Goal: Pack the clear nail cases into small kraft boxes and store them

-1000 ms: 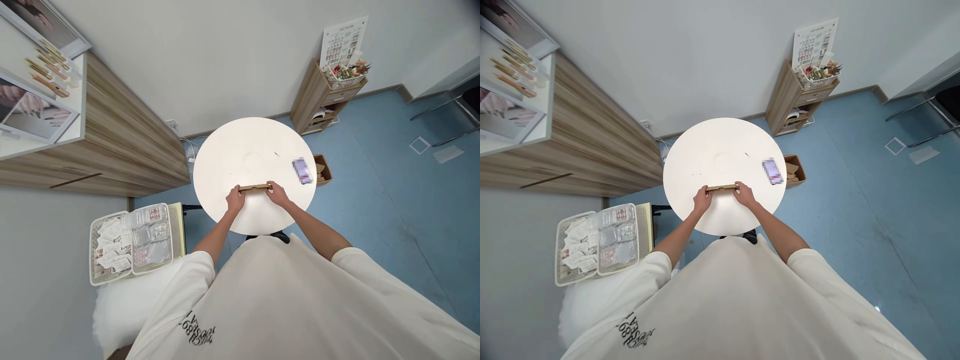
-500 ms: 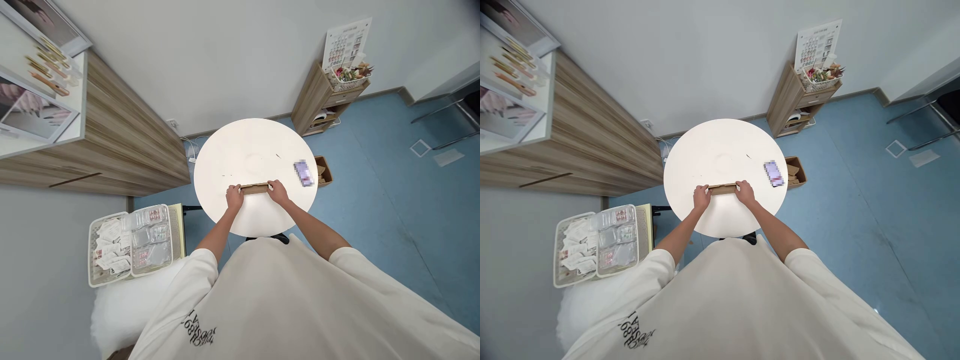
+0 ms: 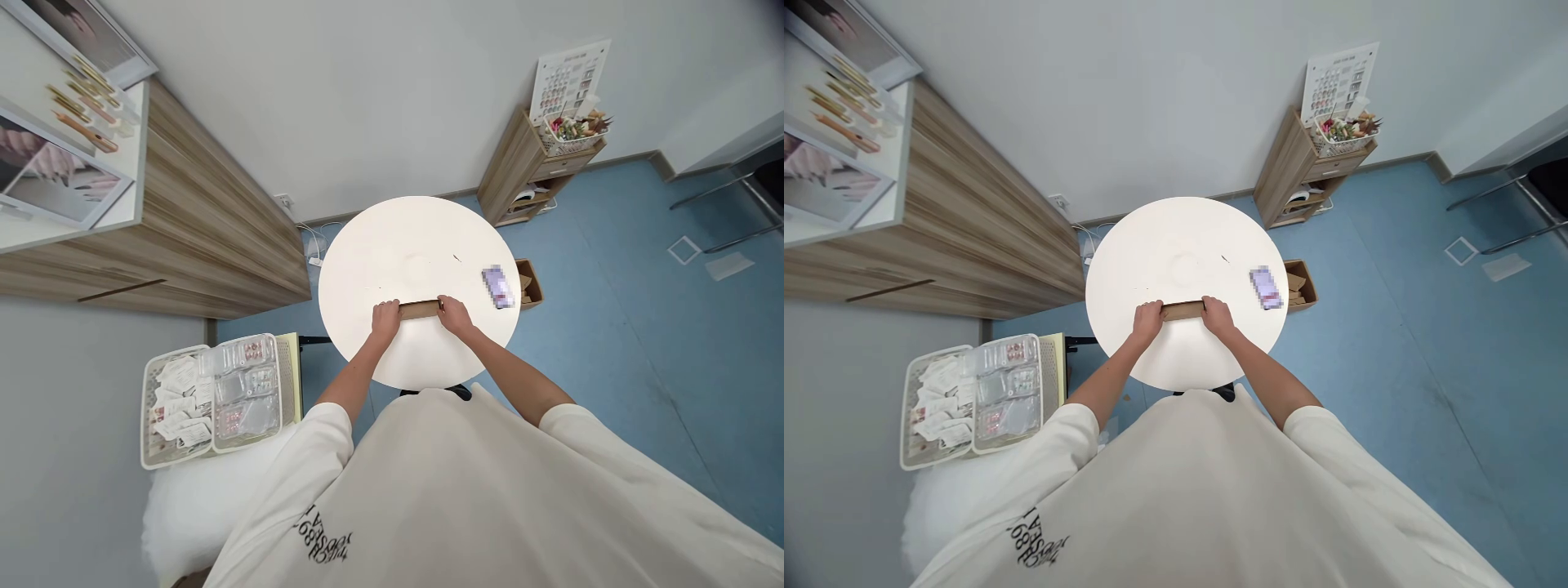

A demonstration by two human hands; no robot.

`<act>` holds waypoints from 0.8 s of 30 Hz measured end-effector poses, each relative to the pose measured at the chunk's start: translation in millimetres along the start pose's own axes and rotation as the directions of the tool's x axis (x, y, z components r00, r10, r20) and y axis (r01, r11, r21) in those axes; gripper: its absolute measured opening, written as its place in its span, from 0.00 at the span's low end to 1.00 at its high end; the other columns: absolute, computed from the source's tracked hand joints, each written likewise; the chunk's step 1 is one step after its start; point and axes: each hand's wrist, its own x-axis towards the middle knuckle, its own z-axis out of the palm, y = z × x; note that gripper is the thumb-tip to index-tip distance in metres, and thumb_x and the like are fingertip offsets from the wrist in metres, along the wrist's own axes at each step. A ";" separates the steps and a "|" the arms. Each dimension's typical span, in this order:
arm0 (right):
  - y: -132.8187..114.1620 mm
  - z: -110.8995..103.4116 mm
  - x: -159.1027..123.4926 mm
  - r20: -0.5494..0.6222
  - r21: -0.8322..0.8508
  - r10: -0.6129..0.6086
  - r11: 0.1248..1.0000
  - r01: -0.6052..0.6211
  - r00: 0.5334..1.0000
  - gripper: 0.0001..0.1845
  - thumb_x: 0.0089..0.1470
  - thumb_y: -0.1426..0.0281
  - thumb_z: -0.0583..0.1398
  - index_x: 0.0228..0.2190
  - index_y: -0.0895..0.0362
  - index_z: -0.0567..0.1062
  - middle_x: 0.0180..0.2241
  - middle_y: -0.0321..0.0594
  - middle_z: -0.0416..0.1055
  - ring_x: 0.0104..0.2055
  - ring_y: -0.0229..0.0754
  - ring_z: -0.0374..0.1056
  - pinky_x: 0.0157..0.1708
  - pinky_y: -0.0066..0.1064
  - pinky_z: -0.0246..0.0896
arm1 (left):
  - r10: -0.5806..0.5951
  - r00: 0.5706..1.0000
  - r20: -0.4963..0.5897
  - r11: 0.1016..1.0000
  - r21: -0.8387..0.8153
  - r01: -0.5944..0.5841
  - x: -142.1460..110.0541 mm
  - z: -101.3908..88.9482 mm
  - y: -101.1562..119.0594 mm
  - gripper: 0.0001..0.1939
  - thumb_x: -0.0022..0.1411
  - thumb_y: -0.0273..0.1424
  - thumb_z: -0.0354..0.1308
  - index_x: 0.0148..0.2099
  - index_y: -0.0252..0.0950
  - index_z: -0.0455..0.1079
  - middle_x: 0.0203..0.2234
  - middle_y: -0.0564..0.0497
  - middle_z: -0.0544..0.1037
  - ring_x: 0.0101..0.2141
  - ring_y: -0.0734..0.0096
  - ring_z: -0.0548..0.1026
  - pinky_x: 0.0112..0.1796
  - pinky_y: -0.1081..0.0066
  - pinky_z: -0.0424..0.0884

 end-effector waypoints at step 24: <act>-3.0 -0.1 -6.2 0.005 -0.061 -0.046 0.997 0.046 0.999 0.13 0.66 0.73 0.49 0.50 0.58 0.67 0.40 0.46 0.72 0.39 0.47 0.65 0.37 0.34 0.54 | 0.011 0.993 -0.121 0.938 -0.343 -0.052 -18.9 29.5 -21.8 0.13 0.67 0.29 0.55 0.54 0.38 0.71 0.37 0.47 0.76 0.40 0.59 0.72 0.44 0.62 0.69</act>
